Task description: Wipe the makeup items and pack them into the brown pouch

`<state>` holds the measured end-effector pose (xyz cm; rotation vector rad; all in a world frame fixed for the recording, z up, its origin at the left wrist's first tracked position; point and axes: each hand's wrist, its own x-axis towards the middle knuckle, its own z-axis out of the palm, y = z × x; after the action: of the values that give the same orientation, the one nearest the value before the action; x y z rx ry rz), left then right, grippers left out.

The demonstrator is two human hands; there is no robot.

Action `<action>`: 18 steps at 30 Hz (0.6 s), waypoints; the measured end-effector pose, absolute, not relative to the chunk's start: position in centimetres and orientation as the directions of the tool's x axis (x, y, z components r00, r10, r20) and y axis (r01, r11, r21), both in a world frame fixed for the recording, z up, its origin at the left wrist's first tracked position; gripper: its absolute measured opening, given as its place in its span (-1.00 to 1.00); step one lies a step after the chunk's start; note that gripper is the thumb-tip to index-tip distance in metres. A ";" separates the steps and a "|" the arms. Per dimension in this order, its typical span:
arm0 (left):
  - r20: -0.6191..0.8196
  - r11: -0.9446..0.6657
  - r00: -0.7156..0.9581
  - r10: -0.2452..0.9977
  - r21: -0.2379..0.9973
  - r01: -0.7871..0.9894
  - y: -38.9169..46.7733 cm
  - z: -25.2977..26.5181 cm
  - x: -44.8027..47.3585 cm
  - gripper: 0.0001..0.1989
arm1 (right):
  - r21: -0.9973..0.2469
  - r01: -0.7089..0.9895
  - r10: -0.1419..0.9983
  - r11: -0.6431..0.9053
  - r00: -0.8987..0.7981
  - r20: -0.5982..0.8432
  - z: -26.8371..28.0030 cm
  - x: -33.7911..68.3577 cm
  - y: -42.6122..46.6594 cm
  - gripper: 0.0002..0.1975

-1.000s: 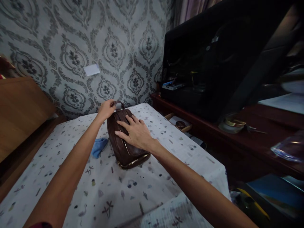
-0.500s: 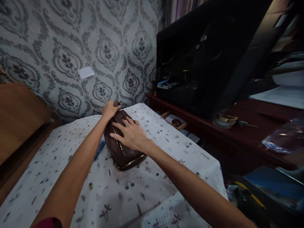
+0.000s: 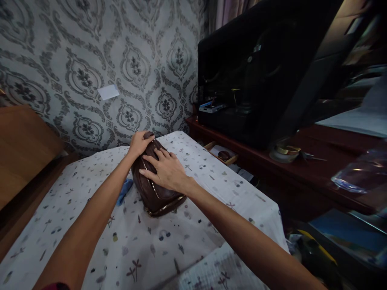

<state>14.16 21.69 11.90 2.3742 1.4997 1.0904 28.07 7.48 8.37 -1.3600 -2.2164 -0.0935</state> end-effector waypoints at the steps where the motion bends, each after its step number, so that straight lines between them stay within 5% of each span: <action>1: 0.504 -0.521 0.271 0.820 0.462 0.718 21.5 11.8 14.0 -0.74 | -0.215 0.845 0.811 0.490 -0.350 0.468 8.4 28.1 7.5 -0.36; 8: 0.489 -0.564 0.330 0.807 0.477 0.674 22.2 11.7 11.8 -0.65 | -0.227 0.834 0.806 0.504 -0.359 0.471 8.4 28.2 7.5 -0.34; 18: 0.464 -0.417 0.218 0.858 0.384 0.824 21.7 11.9 7.1 -0.73 | -0.210 0.776 0.751 0.595 -0.444 0.489 8.3 29.0 7.5 -0.41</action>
<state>7.12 21.72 11.93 2.4087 1.6651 0.9775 28.97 7.48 8.28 -1.2074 -2.2824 -0.0604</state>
